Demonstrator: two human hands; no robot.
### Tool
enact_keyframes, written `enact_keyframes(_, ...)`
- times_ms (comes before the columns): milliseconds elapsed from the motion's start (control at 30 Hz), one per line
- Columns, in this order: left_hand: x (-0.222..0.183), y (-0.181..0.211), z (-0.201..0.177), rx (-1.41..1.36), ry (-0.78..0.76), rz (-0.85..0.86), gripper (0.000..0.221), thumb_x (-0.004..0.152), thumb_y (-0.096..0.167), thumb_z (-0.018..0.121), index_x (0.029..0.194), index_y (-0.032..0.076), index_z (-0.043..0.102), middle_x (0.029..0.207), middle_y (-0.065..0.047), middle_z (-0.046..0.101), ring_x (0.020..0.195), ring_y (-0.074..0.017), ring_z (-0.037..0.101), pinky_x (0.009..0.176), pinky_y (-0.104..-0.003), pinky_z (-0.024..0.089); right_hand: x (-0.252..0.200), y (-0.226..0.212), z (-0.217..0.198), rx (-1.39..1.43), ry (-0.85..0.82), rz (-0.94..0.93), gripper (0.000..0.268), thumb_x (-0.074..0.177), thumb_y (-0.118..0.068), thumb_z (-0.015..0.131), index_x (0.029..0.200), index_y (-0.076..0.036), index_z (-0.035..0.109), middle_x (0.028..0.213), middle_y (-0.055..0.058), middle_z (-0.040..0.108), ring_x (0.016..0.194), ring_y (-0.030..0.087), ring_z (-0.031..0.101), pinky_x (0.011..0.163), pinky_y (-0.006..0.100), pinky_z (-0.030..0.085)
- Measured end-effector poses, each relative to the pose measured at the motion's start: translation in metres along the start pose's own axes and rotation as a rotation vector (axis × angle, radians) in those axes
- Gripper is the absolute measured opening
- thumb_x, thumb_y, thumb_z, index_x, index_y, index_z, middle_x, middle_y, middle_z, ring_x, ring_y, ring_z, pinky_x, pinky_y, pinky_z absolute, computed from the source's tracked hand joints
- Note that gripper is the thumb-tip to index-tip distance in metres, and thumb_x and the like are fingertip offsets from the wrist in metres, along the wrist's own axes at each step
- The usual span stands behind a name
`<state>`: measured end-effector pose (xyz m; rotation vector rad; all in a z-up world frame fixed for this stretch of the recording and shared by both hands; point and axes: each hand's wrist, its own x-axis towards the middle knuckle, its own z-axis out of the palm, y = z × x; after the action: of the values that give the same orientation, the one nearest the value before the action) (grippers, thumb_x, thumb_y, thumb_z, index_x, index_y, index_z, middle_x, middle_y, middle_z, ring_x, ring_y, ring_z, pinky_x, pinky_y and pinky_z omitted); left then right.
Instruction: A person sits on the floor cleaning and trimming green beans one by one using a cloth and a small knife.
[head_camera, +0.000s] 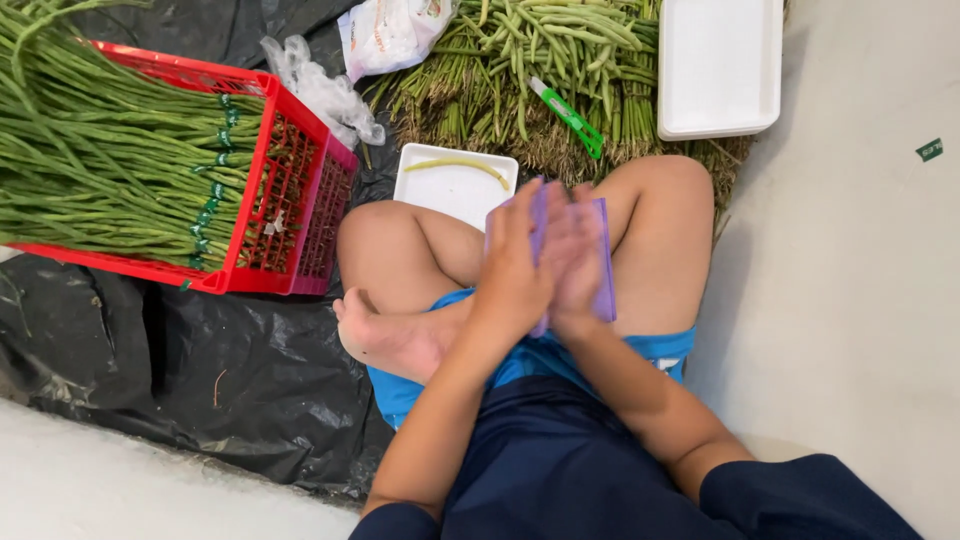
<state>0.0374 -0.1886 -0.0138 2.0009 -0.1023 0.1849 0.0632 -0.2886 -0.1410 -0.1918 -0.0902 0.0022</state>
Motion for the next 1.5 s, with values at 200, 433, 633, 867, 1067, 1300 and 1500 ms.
enact_keyframes(200,0.0,-0.028,0.074,-0.042,-0.147,-0.037,0.074,0.08,-0.01,0.054,0.151,0.002,0.037,0.12,-0.025,0.044,0.101,-0.0589,0.062,0.088,-0.062,0.057,0.062,-0.094,0.003,-0.23,0.266,-0.448,0.067,0.101,-0.041,0.049,0.16,-0.015,0.031,0.166,0.028,0.037,0.147,0.038,0.05,0.12,0.049,0.051)
enact_keyframes(433,-0.01,-0.044,0.095,-0.067,-0.206,0.009,0.054,0.089,-0.002,0.049,0.143,0.001,0.046,0.124,-0.018,0.045,0.114,-0.0436,0.065,0.091,-0.046,0.059,0.075,-0.126,-0.046,-0.656,-0.115,-0.565,0.049,0.121,-0.057,0.034,0.158,-0.026,0.036,0.162,0.02,0.038,0.153,0.04,0.034,0.129,0.057,0.023)
enact_keyframes(633,-0.021,-0.078,0.086,0.544,-0.045,0.295,0.059,0.096,0.035,0.061,0.147,0.005,0.052,0.155,-0.023,0.046,0.143,-0.0521,0.038,0.114,-0.062,0.031,0.057,-0.083,0.018,-1.104,0.104,-0.392,0.051,0.117,-0.04,0.024,0.161,-0.015,0.026,0.163,0.023,0.037,0.153,0.039,0.032,0.128,0.053,0.022)
enact_keyframes(867,-0.041,-0.095,0.112,0.752,-0.132,0.367,0.069,0.103,0.045,0.043,0.16,0.008,0.034,0.167,-0.022,0.029,0.15,-0.0546,0.028,0.119,-0.069,0.023,0.077,-0.075,0.038,-1.649,-0.037,-0.091,0.042,0.112,-0.026,0.041,0.146,-0.002,0.047,0.144,0.026,0.052,0.139,0.043,0.044,0.117,0.059,0.031)
enact_keyframes(1067,-0.044,-0.074,0.098,0.654,-0.169,0.409,0.072,0.097,0.039,0.055,0.159,0.007,0.035,0.167,-0.017,0.031,0.15,-0.0532,0.03,0.121,-0.067,0.024,0.185,-0.082,0.029,-2.055,-0.061,-0.028,0.029,0.106,-0.014,0.052,0.133,-0.005,0.06,0.131,0.015,0.061,0.123,0.033,0.059,0.106,0.046,0.046)
enact_keyframes(1300,-0.006,-0.061,0.065,0.392,-0.321,0.292,0.061,0.091,0.037,0.06,0.144,0.009,0.051,0.15,-0.014,0.053,0.128,-0.0471,0.051,0.102,-0.053,0.042,0.301,-0.077,-0.032,-2.469,-0.017,-0.134,0.044,0.096,0.005,0.058,0.138,-0.006,0.052,0.124,0.019,0.057,0.106,0.031,0.06,0.096,0.045,0.053)
enact_keyframes(1500,0.07,-0.061,0.025,0.243,-0.304,0.22,0.047,0.093,0.031,0.059,0.132,0.006,0.06,0.125,-0.015,0.068,0.104,-0.0372,0.064,0.092,-0.045,0.05,0.303,-0.083,-0.105,-2.456,-0.021,-0.443,0.035,0.086,0.005,0.066,0.12,-0.005,0.065,0.111,0.017,0.058,0.097,0.038,0.06,0.087,0.048,0.05)
